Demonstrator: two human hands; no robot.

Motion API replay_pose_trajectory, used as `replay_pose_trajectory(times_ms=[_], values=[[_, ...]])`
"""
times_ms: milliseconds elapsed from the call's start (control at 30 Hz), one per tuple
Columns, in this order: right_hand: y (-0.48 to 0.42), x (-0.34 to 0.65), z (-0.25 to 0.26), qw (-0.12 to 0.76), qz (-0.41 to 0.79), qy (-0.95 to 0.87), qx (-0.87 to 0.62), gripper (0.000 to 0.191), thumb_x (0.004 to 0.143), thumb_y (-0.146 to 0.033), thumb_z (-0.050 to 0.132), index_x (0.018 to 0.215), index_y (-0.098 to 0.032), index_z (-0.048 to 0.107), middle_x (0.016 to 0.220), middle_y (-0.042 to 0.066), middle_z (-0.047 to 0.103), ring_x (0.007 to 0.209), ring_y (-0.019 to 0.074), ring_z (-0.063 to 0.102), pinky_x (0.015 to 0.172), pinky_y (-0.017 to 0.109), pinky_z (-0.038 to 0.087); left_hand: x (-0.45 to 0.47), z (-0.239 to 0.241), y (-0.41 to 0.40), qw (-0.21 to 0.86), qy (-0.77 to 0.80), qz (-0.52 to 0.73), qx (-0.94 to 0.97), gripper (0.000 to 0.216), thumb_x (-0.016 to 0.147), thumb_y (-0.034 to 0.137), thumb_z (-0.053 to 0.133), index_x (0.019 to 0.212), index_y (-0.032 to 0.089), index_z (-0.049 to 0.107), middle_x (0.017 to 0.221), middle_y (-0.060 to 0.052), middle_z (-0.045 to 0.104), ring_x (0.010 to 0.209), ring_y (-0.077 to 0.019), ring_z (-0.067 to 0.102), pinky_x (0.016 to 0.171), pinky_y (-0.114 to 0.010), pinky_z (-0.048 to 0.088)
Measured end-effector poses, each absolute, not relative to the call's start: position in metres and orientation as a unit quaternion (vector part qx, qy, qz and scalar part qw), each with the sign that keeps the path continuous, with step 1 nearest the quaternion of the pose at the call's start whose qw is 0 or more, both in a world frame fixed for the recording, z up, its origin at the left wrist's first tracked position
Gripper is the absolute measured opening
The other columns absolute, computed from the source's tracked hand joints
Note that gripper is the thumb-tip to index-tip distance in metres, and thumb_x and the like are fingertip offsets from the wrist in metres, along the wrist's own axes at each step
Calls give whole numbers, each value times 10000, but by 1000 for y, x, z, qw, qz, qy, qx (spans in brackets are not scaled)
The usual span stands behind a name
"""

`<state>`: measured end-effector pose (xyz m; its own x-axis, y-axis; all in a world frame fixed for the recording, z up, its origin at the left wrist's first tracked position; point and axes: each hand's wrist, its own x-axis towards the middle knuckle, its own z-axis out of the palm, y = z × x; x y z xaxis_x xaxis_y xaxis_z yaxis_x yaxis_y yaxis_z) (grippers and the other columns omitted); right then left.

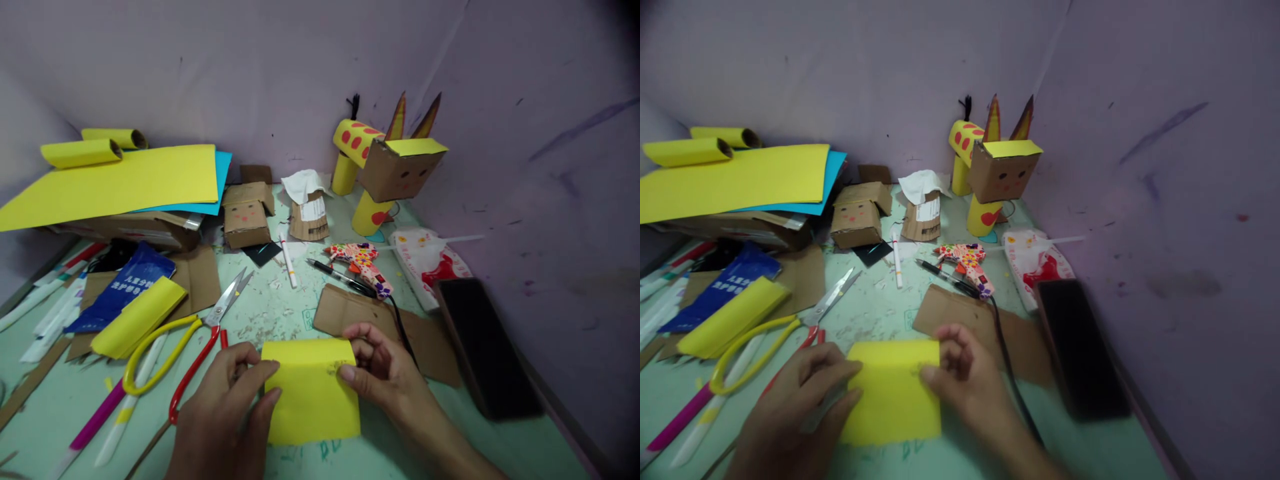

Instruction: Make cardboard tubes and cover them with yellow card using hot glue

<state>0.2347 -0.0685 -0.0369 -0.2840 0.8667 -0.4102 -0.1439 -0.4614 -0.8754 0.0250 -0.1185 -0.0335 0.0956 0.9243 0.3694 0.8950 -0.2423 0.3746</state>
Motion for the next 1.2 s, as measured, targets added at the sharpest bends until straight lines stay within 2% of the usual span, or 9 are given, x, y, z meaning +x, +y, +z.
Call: replay_pose_trajectory(times_ms=[267, 467, 600, 667, 800, 1067, 1200], values=[[-71, 237, -44, 372, 713, -376, -460, 507, 618, -443, 788, 956, -215, 487, 734, -33, 553, 631, 116, 499, 590, 242, 379, 29, -35, -120, 32, 629, 270, 729, 178, 820, 274, 513, 989, 270, 568, 1021, -33, 536, 844, -173, 622, 585, -231, 514], [-71, 238, -41, 364, 715, -377, -463, 515, 635, -551, 739, 935, -195, 518, 709, -23, 535, 628, 114, 466, 576, 234, 359, 36, -35, -120, 96, 642, 298, 699, 87, 825, 240, 480, 831, 250, 566, 960, -13, 547, 784, -141, 603, 633, -229, 490], [-71, 238, -42, 377, 694, -361, -496, 457, 694, -556, 689, 918, -182, 551, 644, -43, 481, 581, 93, 417, 542, 218, 327, 38, -33, -121, 117, 648, 295, 693, 200, 854, 234, 432, 697, 235, 556, 962, -18, 529, 850, -146, 607, 611, -222, 460], [-71, 237, -43, 376, 695, -356, -499, 456, 686, -541, 704, 916, -181, 547, 617, -51, 474, 550, 86, 403, 522, 216, 318, 38, -32, -121, 122, 645, 291, 696, 237, 868, 237, 415, 676, 230, 553, 958, -18, 525, 822, -139, 605, 582, -219, 442], [-69, 236, -42, 367, 694, -353, -508, 502, 637, -548, 737, 900, -176, 524, 581, -63, 463, 525, 87, 400, 507, 219, 321, 36, -29, -121, 120, 626, 294, 712, 218, 869, 206, 419, 689, 227, 540, 911, -1, 531, 720, -111, 580, 605, -215, 435], [-69, 239, -48, 370, 685, -359, -515, 493, 639, -528, 744, 911, -179, 527, 596, -57, 495, 553, 97, 416, 533, 223, 329, 29, -32, -120, 30, 530, 338, 777, 181, 820, 70, 428, 852, 221, 522, 869, -18, 552, 735, -133, 559, 629, -236, 451], [-69, 240, -47, 380, 686, -364, -503, 429, 669, -480, 743, 913, -193, 536, 632, -39, 539, 593, 117, 465, 567, 234, 348, 26, -35, -122, 16, 539, 312, 782, 157, 783, 125, 486, 862, 248, 543, 873, -33, 577, 734, -164, 572, 597, -261, 458]])
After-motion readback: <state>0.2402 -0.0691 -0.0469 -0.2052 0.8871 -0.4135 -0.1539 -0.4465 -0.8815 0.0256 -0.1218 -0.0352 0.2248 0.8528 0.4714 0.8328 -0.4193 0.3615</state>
